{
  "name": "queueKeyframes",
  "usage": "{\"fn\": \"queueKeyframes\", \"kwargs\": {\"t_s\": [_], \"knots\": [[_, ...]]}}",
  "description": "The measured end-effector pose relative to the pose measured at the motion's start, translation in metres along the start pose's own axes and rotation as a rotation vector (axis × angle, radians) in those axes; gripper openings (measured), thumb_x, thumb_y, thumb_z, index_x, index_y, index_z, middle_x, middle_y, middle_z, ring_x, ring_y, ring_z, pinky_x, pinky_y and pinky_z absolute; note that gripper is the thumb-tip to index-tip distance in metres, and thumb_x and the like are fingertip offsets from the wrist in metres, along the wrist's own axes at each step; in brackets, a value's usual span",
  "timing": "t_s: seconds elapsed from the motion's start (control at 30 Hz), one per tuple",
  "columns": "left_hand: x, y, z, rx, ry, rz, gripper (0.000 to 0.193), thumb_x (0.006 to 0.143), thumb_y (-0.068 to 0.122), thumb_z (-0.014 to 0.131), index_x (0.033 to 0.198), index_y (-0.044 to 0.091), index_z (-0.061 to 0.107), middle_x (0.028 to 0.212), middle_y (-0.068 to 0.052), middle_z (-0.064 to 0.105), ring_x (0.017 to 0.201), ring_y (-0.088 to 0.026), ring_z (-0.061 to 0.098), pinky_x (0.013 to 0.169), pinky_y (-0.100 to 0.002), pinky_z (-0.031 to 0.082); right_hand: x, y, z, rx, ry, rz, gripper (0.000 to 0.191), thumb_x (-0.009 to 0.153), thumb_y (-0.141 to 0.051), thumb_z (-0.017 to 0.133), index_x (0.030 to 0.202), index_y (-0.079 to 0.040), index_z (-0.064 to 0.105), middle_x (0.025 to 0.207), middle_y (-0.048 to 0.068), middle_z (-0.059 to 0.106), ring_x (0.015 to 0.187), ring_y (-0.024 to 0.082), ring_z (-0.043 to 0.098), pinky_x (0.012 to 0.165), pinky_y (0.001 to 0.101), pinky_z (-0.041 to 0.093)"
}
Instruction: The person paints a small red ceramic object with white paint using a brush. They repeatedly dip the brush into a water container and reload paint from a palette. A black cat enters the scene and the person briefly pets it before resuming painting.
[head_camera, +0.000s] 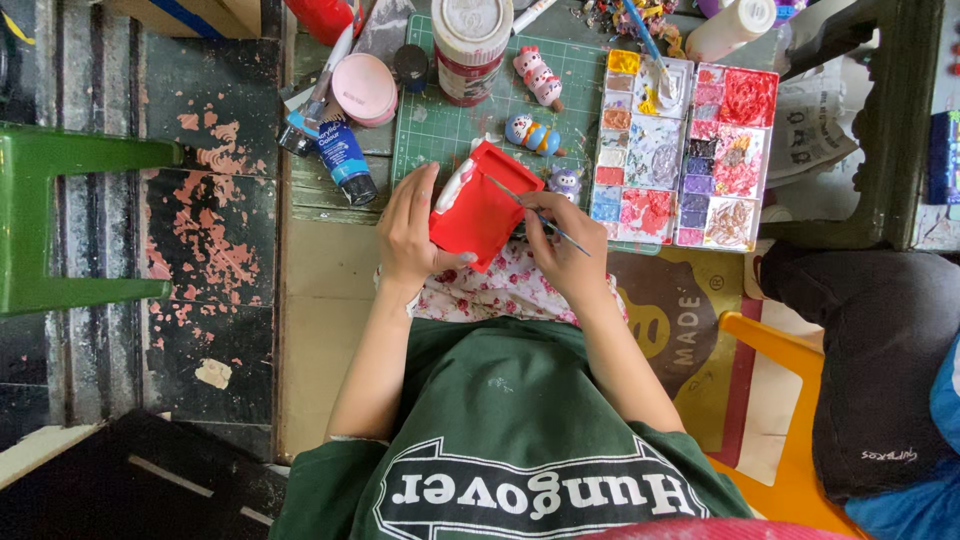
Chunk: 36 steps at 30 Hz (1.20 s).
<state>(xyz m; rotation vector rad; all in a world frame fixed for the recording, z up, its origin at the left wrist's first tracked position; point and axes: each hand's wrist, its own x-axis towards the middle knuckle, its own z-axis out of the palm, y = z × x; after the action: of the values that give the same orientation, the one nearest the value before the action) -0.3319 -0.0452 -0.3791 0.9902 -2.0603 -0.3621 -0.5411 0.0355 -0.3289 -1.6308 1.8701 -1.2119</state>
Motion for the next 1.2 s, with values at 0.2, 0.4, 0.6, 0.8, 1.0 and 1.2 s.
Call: {"fn": "queueKeyframes", "kwargs": {"t_s": [0.2,0.4,0.6,0.8,1.0,1.2], "knots": [[0.002,0.002,0.002,-0.004,0.001,-0.001,0.111,0.083,0.087,0.054,0.146,-0.004,0.052,0.139,-0.025,0.062,0.129,-0.042,0.063,0.111,-0.05,0.053,0.002,0.0,-0.003,-0.048,-0.007,-0.035,0.016,0.094,-0.004,0.074,0.109,-0.009,0.07,0.098,0.006,0.076,0.083,0.018,0.075,0.064,0.0289,0.054],[0.004,0.002,0.004,-0.006,0.004,0.014,0.11,0.084,0.087,0.054,0.146,-0.005,0.052,0.138,-0.025,0.062,0.129,-0.041,0.063,0.111,-0.05,0.053,-0.002,0.003,-0.007,-0.098,0.006,-0.086,0.018,0.094,-0.004,0.075,0.11,-0.008,0.069,0.102,0.008,0.076,0.085,0.021,0.076,0.072,0.0307,0.059],[0.004,0.001,0.003,-0.004,-0.007,0.001,0.111,0.083,0.088,0.053,0.145,-0.004,0.052,0.137,-0.024,0.063,0.128,-0.041,0.064,0.109,-0.05,0.054,-0.005,0.008,-0.011,-0.068,0.003,-0.098,0.016,0.093,-0.002,0.074,0.108,-0.006,0.068,0.102,0.008,0.077,0.086,0.021,0.077,0.072,0.0303,0.059],[0.003,0.001,0.003,-0.011,-0.004,-0.011,0.111,0.084,0.088,0.052,0.145,-0.004,0.053,0.137,-0.025,0.063,0.127,-0.042,0.064,0.109,-0.049,0.054,-0.008,0.009,-0.008,-0.092,0.055,-0.106,0.015,0.092,0.0,0.075,0.106,-0.005,0.069,0.101,0.01,0.077,0.084,0.021,0.077,0.072,0.0306,0.058],[0.003,0.0,0.003,-0.006,0.007,0.005,0.111,0.083,0.088,0.052,0.145,-0.005,0.053,0.136,-0.025,0.063,0.127,-0.042,0.064,0.109,-0.05,0.054,-0.011,0.007,-0.007,-0.023,0.068,-0.098,0.017,0.094,0.0,0.072,0.108,-0.005,0.067,0.104,0.01,0.077,0.087,0.02,0.077,0.076,0.0311,0.06],[0.004,0.001,0.002,-0.005,0.005,0.006,0.11,0.083,0.087,0.053,0.145,-0.004,0.053,0.136,-0.025,0.063,0.127,-0.042,0.064,0.109,-0.05,0.054,-0.01,0.005,-0.009,-0.044,0.049,-0.077,0.018,0.093,0.0,0.072,0.109,-0.006,0.068,0.104,0.009,0.076,0.085,0.021,0.077,0.071,0.0307,0.058]]}}
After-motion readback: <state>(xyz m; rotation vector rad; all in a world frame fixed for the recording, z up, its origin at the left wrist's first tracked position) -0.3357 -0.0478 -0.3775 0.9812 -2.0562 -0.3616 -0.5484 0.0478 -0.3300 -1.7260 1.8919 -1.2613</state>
